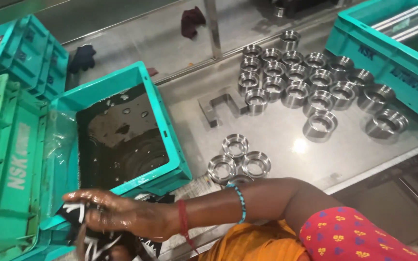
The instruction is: Dipping metal rings into a cleaning or coating solution and organizing them on a tray.
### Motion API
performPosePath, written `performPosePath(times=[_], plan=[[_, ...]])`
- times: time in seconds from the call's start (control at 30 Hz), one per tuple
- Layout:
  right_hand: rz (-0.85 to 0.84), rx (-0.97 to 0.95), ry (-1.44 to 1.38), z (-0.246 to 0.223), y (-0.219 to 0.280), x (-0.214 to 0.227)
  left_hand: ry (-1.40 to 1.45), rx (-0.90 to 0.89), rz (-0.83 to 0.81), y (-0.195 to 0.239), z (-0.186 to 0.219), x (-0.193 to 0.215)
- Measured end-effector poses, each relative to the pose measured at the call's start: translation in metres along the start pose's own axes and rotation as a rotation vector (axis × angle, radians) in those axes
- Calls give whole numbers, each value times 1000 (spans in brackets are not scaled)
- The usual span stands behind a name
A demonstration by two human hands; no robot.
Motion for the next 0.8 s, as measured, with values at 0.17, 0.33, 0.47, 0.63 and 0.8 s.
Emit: performPosePath(times=[0.17, 0.33, 0.47, 0.63, 0.8], plan=[[330, -218, -364, 48, 17, 36, 217, -72, 147, -45, 69, -46], [280, -92, -509, 32, 24, 33, 396, 11, 283, -42, 116, -53], [281, -42, -333, 35, 21, 28, 566, 129, 310, -28, 84, -64], [218, 118, 89, -5, 28, 17, 570, 110, 409, -48, 79, -31], [25, 317, 722, -33, 23, 13, 1325, 549, 443, -32, 2, -43]])
Point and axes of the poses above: each hand's wrist, its own y-axis away from the middle knuckle, its own x-axis out of the back of the hand, z = x × y, the point moved 10 cm from there along -y, towards the middle knuckle, and after that the axes turned 8 degrees about -y, right-handed, at the moved point
